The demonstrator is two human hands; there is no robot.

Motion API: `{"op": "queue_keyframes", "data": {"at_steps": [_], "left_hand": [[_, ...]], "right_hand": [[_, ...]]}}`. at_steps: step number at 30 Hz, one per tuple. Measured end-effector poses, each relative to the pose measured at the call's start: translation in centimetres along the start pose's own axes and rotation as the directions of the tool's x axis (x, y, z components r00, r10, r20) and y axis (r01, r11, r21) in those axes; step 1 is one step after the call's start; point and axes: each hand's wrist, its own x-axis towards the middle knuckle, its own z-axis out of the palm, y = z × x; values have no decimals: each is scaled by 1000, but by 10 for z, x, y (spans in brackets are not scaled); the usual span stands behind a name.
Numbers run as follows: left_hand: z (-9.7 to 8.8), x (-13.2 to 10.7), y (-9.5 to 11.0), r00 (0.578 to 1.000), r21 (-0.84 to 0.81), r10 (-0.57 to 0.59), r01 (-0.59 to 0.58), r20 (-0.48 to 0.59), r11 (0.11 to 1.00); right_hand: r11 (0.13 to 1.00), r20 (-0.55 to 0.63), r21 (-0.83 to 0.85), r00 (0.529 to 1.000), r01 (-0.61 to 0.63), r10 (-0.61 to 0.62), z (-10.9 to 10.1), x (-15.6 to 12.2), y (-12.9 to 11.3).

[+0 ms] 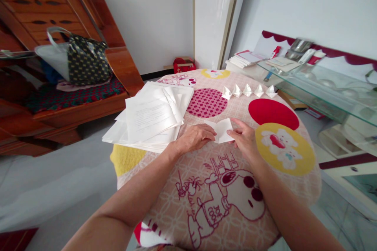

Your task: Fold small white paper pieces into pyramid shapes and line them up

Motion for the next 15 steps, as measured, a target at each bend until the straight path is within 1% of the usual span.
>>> {"op": "queue_keyframes", "data": {"at_steps": [3,6,8,11,13,15], "left_hand": [[-3,0,6,995,-45,-35,40,94,998],[-6,-1,14,987,-84,-26,40,161,996],[-6,-2,17,983,-105,-19,39,182,994],[-4,-4,16,979,-120,-20,45,201,992],[-2,-5,13,980,-123,-19,44,200,991],[0,-6,9,984,-132,-9,33,181,991]], "right_hand": [[997,50,-79,999,24,-21,-5,2,3],[986,154,-164,988,11,14,-10,2,5],[969,223,-244,975,47,9,-13,0,4],[917,291,-363,955,163,-55,-17,-1,0],[900,318,-386,945,202,-76,-18,-1,0],[905,328,-374,942,203,-76,-19,-1,1]]}}
